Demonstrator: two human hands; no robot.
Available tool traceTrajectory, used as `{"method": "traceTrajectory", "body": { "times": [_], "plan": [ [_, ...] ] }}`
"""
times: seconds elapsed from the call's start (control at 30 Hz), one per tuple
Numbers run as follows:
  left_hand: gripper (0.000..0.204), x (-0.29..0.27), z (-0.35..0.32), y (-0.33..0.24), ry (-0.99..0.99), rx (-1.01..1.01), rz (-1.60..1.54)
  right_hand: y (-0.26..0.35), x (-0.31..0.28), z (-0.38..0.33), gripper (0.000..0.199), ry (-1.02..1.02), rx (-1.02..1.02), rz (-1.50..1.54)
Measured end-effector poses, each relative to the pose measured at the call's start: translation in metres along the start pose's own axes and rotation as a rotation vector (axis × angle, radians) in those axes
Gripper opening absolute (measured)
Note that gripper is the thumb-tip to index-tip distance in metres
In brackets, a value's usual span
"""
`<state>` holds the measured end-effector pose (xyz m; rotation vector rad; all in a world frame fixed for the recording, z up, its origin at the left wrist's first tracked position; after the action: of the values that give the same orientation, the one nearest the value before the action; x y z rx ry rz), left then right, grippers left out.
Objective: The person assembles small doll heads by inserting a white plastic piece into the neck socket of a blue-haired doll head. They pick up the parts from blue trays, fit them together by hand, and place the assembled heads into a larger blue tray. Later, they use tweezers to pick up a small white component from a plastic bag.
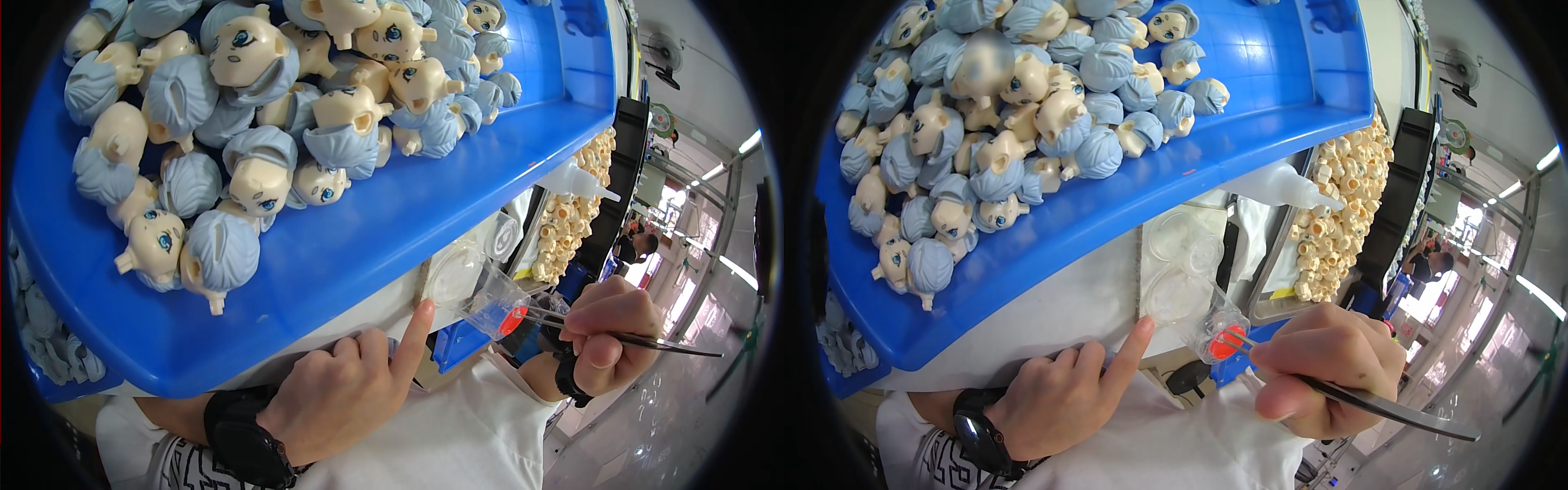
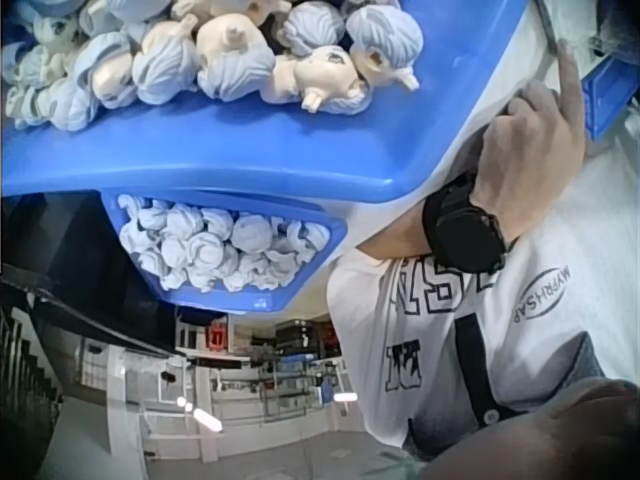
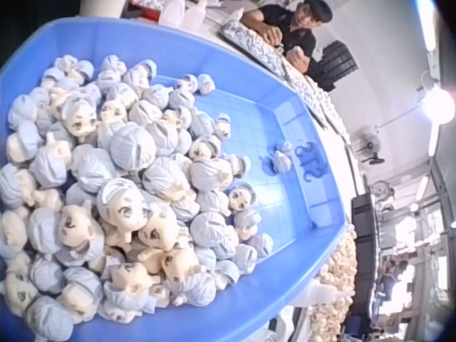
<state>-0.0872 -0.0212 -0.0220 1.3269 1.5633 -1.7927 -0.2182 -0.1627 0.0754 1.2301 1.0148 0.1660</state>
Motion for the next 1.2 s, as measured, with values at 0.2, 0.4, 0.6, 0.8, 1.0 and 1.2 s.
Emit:
{"method": "traceTrajectory", "body": {
  "times": [0.2,0.4,0.6,0.8,1.0,1.2],
  "plan": [
    [0.054,0.0,0.0,0.0,-0.001,0.0,-0.005,0.0,0.001,0.003,0.037,0.044,0.006,-0.002],
    [0.054,-0.001,0.001,0.0,0.007,0.007,-0.013,0.001,0.002,0.003,0.036,0.055,-0.021,-0.022],
    [0.053,0.0,-0.001,0.0,-0.005,-0.017,0.003,0.0,0.004,0.007,0.033,0.133,-0.092,-0.046],
    [0.053,-0.001,0.001,-0.001,-0.001,0.009,0.002,0.006,0.004,0.003,0.033,0.121,-0.152,-0.153],
    [0.053,0.001,0.0,0.0,-0.005,0.001,0.009,0.004,0.002,-0.003,0.036,0.048,-0.104,-0.034],
    [0.054,0.0,0.0,0.0,0.002,-0.016,0.016,0.001,0.004,0.003,0.036,0.109,-0.106,-0.081]
  ]
}}
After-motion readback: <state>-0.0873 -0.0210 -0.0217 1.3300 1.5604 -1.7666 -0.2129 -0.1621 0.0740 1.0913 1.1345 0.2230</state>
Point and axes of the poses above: each hand's wrist, its own z-axis towards the middle knuckle, its own x-axis out of the palm, y = z × x, the point moved 1 cm from there along z, towards the middle knuckle, and after that the axes turned 11 degrees about z, right-handed, at the moved point
